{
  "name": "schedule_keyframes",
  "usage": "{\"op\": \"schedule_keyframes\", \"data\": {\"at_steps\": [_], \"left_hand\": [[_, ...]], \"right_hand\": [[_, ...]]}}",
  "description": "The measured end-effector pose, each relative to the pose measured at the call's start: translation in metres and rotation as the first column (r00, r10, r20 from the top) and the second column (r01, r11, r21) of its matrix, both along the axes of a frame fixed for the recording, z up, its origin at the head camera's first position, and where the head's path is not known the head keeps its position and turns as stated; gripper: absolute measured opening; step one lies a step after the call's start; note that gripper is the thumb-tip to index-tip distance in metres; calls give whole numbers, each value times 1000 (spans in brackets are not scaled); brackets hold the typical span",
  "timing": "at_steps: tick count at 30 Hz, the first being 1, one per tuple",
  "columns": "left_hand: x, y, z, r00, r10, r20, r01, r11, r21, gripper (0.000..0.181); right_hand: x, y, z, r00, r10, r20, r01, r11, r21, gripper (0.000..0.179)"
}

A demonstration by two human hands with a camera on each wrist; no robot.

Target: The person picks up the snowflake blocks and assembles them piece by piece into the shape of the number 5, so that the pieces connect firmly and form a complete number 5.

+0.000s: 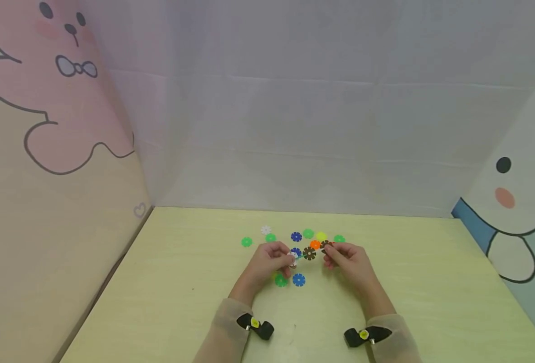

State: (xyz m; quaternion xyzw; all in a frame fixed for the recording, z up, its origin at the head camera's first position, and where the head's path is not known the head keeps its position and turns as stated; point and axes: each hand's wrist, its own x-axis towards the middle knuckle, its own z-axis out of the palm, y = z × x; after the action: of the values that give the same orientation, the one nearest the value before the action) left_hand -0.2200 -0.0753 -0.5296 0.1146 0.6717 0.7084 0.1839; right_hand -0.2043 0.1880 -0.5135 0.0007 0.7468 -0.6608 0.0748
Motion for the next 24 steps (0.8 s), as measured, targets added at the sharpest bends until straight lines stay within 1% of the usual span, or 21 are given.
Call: {"op": "schedule_keyframes", "data": {"at_steps": [3,6,10,14,17,21,24], "left_hand": [[1,-1,1,1000,-25,8,25,1000,-10,18],[1,-1,1,999,-28,19,28,999,-23,17],[1,-2,1,999,-28,22,29,999,-29,16],[0,-4,1,1000,-23,7,23,1000,-16,16],[-1,-5,0,1000,-7,0,7,1000,-12,16],[-1,-5,1,1000,30,-9,-30,1000,-8,17],[-2,-5,2,999,48,-19,-48,999,1,16]], "right_hand": [[0,1,3,1000,21,-9,-21,1000,-19,43],[1,3,6,998,58,-19,-59,997,-39,46],[1,8,10,995,91,-45,-91,996,-15,46],[1,11,13,993,91,-72,-85,993,86,42],[2,15,12,994,79,-76,-65,983,169,39],[0,22,6,997,40,-66,-20,961,277,32],[-1,25,3,999,2,-51,16,938,347,29]]}}
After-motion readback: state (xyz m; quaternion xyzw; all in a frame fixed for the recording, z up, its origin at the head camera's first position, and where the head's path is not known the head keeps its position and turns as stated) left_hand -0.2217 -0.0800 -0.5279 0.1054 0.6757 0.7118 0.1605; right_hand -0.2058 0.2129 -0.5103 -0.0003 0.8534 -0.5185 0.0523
